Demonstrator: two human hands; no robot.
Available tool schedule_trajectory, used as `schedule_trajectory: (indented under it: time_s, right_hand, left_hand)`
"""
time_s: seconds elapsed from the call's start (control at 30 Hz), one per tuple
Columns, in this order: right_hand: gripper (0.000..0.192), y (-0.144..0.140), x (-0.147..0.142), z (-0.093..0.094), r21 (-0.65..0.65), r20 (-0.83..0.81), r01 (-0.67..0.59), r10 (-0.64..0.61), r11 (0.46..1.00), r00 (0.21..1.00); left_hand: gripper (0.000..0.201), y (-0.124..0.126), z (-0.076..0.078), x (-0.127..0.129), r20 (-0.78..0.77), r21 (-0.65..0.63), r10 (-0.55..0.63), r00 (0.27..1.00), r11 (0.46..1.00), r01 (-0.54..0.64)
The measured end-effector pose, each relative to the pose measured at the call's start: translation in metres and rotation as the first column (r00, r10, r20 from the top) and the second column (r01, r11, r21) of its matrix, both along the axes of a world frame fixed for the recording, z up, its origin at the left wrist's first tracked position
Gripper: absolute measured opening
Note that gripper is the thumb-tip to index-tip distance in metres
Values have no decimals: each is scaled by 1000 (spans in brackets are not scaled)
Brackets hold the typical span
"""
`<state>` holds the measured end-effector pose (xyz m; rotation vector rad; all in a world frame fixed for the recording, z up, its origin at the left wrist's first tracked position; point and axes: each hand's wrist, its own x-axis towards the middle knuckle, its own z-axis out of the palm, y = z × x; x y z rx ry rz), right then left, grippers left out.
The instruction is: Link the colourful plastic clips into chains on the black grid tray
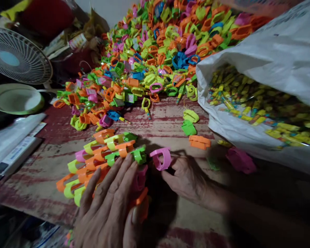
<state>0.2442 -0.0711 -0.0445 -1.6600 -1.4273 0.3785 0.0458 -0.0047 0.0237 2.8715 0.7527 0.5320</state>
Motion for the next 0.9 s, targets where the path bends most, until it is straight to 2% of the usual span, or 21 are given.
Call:
schedule_trajectory:
  time_s: [0.13, 0.27, 0.37, 0.47, 0.6, 0.7, 0.8, 0.9]
  right_hand:
    - [31, 2, -2, -3, 160, -4, -79, 80, 984, 997]
    - [26, 1, -3, -8, 179, 56, -89, 80, 980, 995]
    - [23, -1, -3, -13, 191, 102, -96, 78, 977, 992]
    - [27, -3, -4, -15, 158, 87, -85, 72, 984, 994]
    - [25, -4, -6, -14, 24, 77, -52, 50, 998, 996]
    - [32, -3, -6, -14, 32, 125, -34, 30, 999, 992]
    - [30, -2, -5, -10, 35, 165, -65, 58, 997, 985]
    - [29, -2, -7, 1, -46, 162, -109, 116, 993, 980]
  left_hand:
    - [60, -7, 3, -1, 29, 0, 58, 998, 998, -58]
    - [62, -7, 2, -1, 65, 28, 86, 994, 996, -88]
    - [64, -5, 1, 2, 78, 63, 47, 996, 997, -52]
    - [62, -2, -4, 6, 145, 143, 1, 989, 989, -22]
    - [60, 2, -11, 10, 193, 206, -35, 981, 978, -6]
    - [60, 3, -11, 9, 204, 241, -90, 975, 970, 39]
    - [63, 0, -3, 8, 153, 197, -61, 986, 980, 30]
    - [68, -6, 9, 6, 39, 99, -18, 999, 995, 14]
